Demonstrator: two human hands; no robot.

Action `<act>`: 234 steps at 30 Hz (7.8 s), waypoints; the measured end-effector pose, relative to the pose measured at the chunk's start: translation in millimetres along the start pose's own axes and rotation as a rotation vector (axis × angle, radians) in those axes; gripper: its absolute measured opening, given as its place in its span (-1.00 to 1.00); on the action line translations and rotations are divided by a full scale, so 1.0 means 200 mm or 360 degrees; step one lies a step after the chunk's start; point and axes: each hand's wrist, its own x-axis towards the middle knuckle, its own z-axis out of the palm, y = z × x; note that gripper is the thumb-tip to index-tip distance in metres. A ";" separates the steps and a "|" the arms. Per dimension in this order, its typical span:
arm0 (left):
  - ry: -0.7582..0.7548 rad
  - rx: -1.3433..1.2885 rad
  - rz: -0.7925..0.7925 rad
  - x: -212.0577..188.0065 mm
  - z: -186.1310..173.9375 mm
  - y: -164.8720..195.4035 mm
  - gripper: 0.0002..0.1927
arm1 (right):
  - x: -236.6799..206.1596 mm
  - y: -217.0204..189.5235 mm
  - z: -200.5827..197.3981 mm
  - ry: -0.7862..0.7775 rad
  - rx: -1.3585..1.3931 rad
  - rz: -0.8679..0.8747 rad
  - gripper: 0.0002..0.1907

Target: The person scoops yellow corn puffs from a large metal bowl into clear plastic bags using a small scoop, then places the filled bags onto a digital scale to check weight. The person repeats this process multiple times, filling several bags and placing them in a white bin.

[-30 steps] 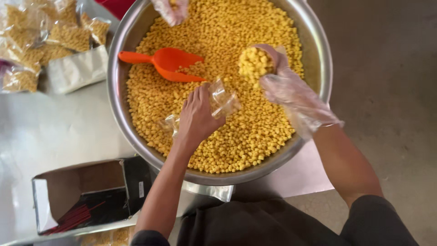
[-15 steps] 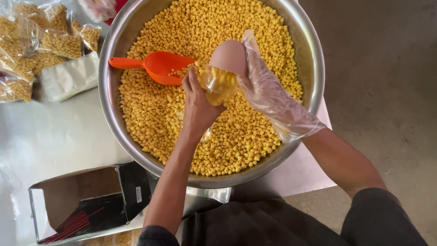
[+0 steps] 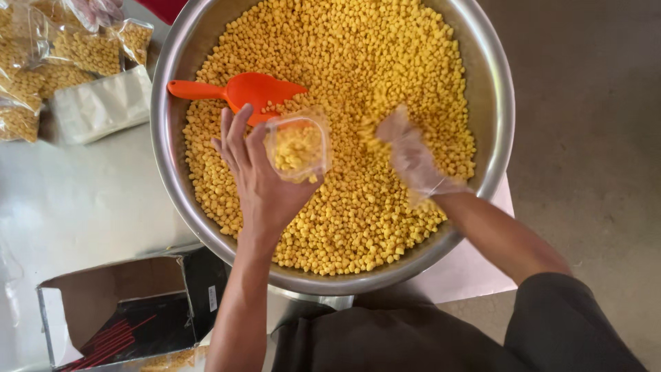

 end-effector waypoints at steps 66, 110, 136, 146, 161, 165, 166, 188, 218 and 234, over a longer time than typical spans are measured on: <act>-0.0706 -0.0856 -0.0760 -0.01 0.11 0.05 0.03 | -0.25 -0.25 -0.20 0.0106 0.0561 -0.0059 -0.17; -0.0488 -0.0673 -0.0551 -0.32 -0.03 0.44 0.09 | -0.99 -0.50 -0.25 -0.0072 0.0566 -0.0760 -0.26; -0.0929 -0.1818 -0.0341 -0.45 -0.14 0.32 -0.26 | -0.93 -0.58 -0.41 -0.0437 -0.0661 -0.0935 -0.81; -0.0437 -0.1314 -0.0433 -0.77 -0.43 0.24 -0.07 | -0.94 -0.77 -0.07 -0.0596 -0.1093 -0.2061 -0.86; -0.0632 -0.0057 -0.2691 -2.63 -1.09 -0.52 -0.22 | -1.17 -1.47 1.55 -0.0717 -0.0382 -0.2022 -0.97; 0.0163 -0.0409 -0.2725 -2.89 -1.23 -0.58 -0.45 | -1.15 -1.28 1.99 -0.0834 -0.0367 -0.1566 -0.95; 0.0119 -0.0468 -0.2903 -2.93 -1.26 -0.61 -0.55 | -1.13 -1.23 2.08 -0.0853 -0.0310 -0.1445 -0.95; 0.0338 -0.0308 -0.1479 -2.47 -1.62 -1.01 -0.71 | -1.33 -1.15 2.42 -0.0213 -0.1051 -0.2016 -0.49; 0.0001 -0.0612 -0.2898 -3.34 -1.42 -0.60 -0.52 | -1.03 -1.25 2.22 -0.0498 -0.0906 -0.1841 -0.87; 0.0226 -0.0679 -0.2848 -3.42 -1.43 -0.77 -0.65 | -0.71 -1.28 2.56 -0.0839 -0.1385 -0.1794 -0.73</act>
